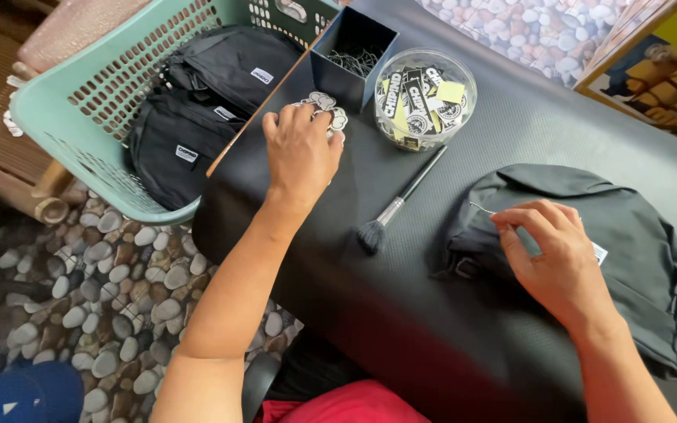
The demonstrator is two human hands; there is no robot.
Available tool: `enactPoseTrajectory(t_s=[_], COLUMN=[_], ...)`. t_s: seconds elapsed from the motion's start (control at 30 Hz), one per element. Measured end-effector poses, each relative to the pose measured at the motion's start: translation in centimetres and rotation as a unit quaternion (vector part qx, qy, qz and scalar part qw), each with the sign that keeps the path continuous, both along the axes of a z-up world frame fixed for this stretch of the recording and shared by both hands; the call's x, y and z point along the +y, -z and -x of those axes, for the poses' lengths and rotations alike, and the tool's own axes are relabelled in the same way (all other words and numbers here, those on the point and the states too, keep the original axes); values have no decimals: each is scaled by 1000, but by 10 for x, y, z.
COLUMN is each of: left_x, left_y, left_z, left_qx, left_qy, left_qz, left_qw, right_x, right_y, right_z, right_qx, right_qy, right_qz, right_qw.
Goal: The person retrieves a black bag from a basket, attaches a bear-shaped keychain to its zipper, brushes the bag with a makeup brush, and places it into a clear plastic bag.
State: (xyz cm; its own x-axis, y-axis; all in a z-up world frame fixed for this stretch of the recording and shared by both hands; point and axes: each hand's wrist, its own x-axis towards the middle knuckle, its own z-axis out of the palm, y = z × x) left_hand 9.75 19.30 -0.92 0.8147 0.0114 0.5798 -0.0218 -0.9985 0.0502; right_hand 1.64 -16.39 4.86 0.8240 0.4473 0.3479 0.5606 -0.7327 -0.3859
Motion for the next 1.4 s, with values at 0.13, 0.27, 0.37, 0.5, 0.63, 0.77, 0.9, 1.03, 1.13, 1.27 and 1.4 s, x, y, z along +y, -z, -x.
enactPoseTrajectory(t_s=[0.13,0.27,0.37,0.5,0.63,0.77,0.9,1.03,1.13,1.27,1.4], left_x=[-3,-5,-7,-10,-7,4,-3,-50,-97,-155,-194], left_y=[-6,-7,-5,-8,-29,-50,-75,-78,-63,-63,-60], left_z=[2,-4,-8,-6,2,11,27,35,30,25,11], left_qx=[-17,12,-1,-84,-122,-176,-206,-145,-37,152,250], left_qy=[-1,-13,-8,11,25,71,163,300,316,322,351], left_qz=[10,-3,-13,-21,-26,-27,53,260,430,511,533], left_qw=[1000,1000,1000,996,992,982,964,906,845,783,728], right_x=[-5,-9,-10,-11,-12,-11,-8,-11,-24,-42,-55], right_y=[2,9,10,11,11,6,-4,-5,8,22,18], right_z=[1,1,1,4,6,6,6,0,-6,-3,-8], right_qx=[6,-5,-5,5,11,11,23,11,-3,37,55], right_qy=[9,10,16,31,49,67,75,85,47,53,113], right_qz=[-6,-17,-23,-47,-58,-73,-138,-171,-285,-405,-496], right_qw=[1000,1000,1000,998,997,995,987,982,957,912,859])
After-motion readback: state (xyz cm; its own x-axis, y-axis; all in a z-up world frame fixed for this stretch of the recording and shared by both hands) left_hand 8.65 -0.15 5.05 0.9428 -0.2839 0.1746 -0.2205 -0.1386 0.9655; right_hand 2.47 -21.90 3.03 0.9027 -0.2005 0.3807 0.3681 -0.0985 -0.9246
